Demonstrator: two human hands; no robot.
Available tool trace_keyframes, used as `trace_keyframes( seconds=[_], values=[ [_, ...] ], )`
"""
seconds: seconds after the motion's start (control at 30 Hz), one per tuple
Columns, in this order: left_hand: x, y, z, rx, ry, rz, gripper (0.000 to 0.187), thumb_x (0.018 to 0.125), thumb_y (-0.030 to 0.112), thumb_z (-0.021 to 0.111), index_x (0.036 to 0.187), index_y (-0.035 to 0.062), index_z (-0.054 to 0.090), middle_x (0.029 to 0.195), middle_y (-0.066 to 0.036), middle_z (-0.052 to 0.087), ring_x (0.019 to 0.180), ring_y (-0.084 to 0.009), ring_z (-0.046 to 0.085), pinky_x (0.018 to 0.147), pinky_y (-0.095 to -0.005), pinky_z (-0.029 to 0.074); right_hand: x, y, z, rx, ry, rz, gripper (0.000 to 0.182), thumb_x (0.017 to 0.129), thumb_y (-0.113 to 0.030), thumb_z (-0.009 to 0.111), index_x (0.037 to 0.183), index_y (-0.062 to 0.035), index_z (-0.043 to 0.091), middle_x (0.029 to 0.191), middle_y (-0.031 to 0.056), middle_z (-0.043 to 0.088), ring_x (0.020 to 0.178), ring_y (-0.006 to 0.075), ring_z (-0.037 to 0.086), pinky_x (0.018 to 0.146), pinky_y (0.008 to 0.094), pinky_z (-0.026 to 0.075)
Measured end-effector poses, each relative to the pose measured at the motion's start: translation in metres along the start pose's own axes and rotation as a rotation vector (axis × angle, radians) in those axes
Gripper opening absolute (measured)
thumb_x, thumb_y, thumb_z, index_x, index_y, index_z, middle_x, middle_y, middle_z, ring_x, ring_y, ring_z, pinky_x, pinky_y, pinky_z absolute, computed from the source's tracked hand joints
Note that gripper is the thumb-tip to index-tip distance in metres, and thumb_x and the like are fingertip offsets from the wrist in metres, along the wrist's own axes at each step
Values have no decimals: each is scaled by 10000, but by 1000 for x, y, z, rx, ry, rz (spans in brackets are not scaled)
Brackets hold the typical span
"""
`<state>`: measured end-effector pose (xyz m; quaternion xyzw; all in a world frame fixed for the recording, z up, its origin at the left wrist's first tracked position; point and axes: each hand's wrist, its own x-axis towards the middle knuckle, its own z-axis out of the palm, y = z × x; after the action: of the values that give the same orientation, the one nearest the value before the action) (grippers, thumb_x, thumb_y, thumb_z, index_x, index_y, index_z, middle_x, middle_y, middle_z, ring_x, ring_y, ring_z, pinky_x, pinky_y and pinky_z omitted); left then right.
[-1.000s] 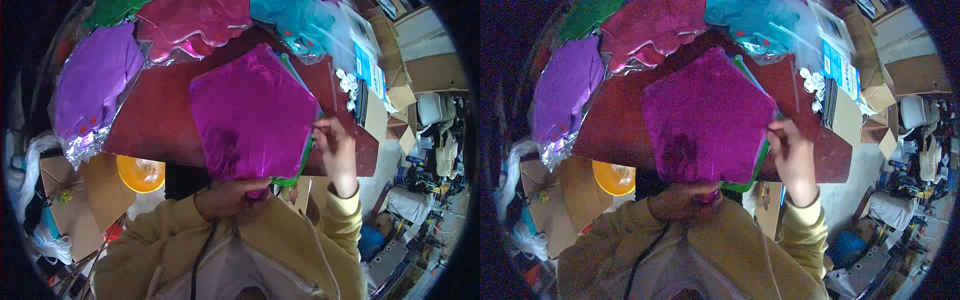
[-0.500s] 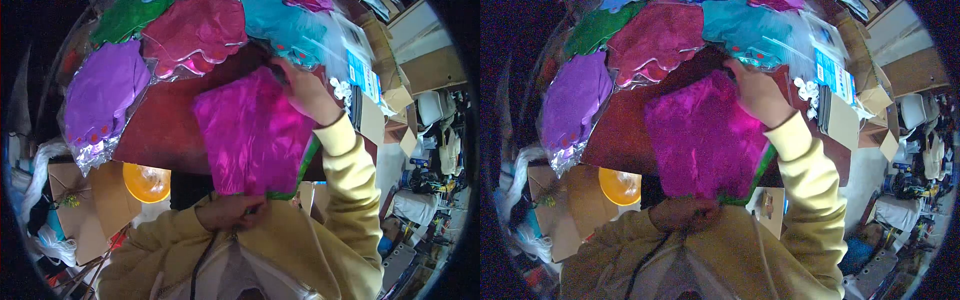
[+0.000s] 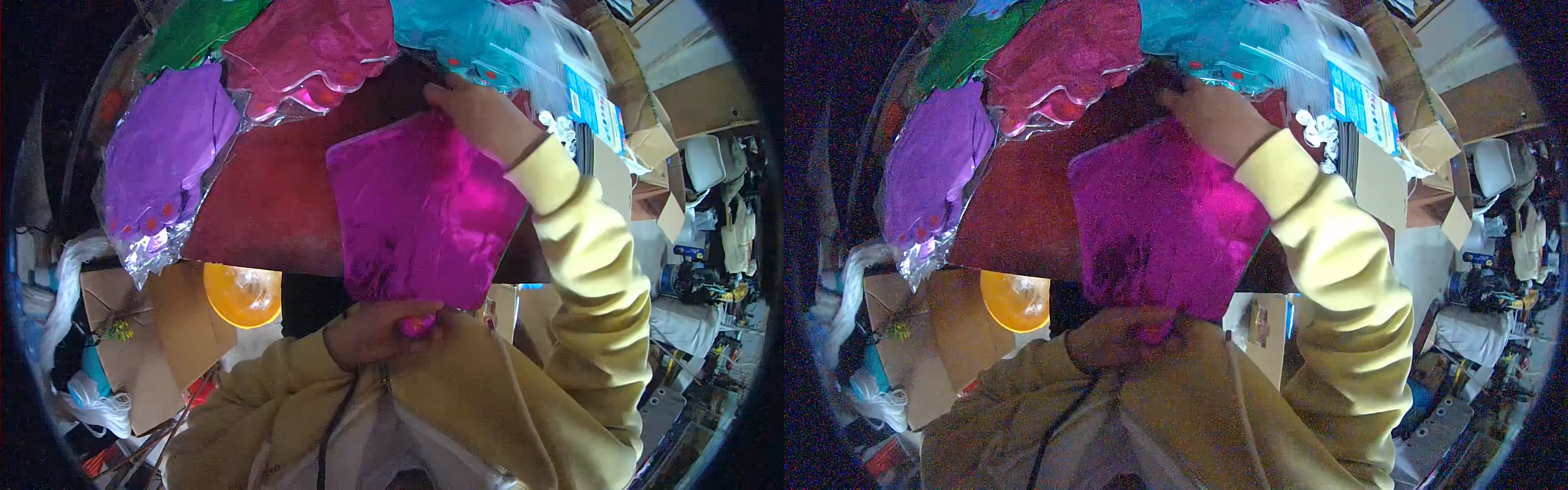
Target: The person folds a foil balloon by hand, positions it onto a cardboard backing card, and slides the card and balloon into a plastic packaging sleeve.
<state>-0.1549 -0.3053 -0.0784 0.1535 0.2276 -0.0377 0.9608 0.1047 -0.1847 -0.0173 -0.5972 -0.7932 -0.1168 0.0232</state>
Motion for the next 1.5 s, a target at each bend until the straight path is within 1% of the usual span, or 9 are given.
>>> trace_keyframes(
  seconds=[0.37, 0.47, 0.63, 0.73, 0.87, 1.1, 1.17, 1.3, 1.5],
  values=[
    [-1, 15, 16, 1040, -18, 494, 216, 943, 235, 496, 841, 47, 522, 748, -3, 478, 726, -78, 471, 638, -250, 397, -104, 5, -44, 180, -231, 312, 269, 797, -55, 556, 1065, -76, 536, 869, 219, 607, 769, 418, 591, 671, 469, 474],
    [4, 21, 30, -155, 124, 37, 176, 941, 216, 493, 851, 64, 504, 740, -10, 462, 715, -80, 467, 668, -231, 409, -117, 1, -49, 296, -208, 413, 262, 802, -56, 560, 1062, -66, 530, 873, 232, 608, 790, 417, 588, 683, 464, 473],
    [9, 5, 8, 416, -2, 288, 163, 925, 209, 519, 910, 47, 533, 765, -26, 503, 728, -102, 506, 652, -225, 435, -114, -2, -50, 349, -88, 454, 257, 784, -33, 558, 1040, -47, 532, 927, 233, 594, 823, 396, 595, 701, 467, 479],
    [18, -2, -6, -81, -82, 35, 188, 921, 225, 530, 914, 40, 566, 794, -31, 544, 729, -118, 515, 609, -236, 408, -109, -3, -37, 321, -41, 432, 259, 778, -24, 554, 1036, -46, 539, 935, 232, 594, 828, 395, 595, 698, 465, 476],
    [9, 14, 31, -160, 172, 81, 167, 921, 213, 530, 883, 53, 559, 762, -25, 530, 685, -105, 494, 572, -222, 383, -96, 5, -23, 291, -30, 322, 261, 777, -39, 560, 1038, -55, 553, 894, 226, 607, 826, 408, 589, 687, 453, 471],
    [17, 11, 7, -107, -7, 17, 214, 926, 254, 498, 893, 49, 546, 751, -25, 510, 694, -97, 498, 570, -228, 413, -57, 12, -28, 156, -318, 310, 312, 786, -59, 525, 1097, -83, 549, 911, 196, 600, 768, 392, 605, 656, 434, 510],
    [17, 4, 0, -96, -97, 14, 233, 924, 272, 491, 910, 45, 543, 768, -34, 519, 716, -98, 515, 582, -235, 441, -35, 8, -27, 55, -13, 107, 432, 802, -35, 470, 1222, -133, 500, 894, 176, 590, 710, 356, 631, 601, 412, 528],
    [15, 2, 0, 606, 14, 299, 250, 920, 289, 496, 907, 44, 543, 751, -30, 514, 684, -102, 506, 570, -237, 437, -13, 9, -15, -124, -29, -98, 527, 802, -21, 455, 1309, -162, 434, 910, 167, 588, 672, 318, 647, 567, 388, 533],
    [10, 26, 53, -221, 184, 56, 275, 944, 303, 464, 843, 55, 532, 679, -18, 473, 607, -104, 448, 518, -224, 362, -12, 12, 3, -125, -20, -93, 549, 807, -44, 468, 1334, -193, 425, 899, 161, 594, 659, 301, 647, 571, 379, 532]
  ],
)
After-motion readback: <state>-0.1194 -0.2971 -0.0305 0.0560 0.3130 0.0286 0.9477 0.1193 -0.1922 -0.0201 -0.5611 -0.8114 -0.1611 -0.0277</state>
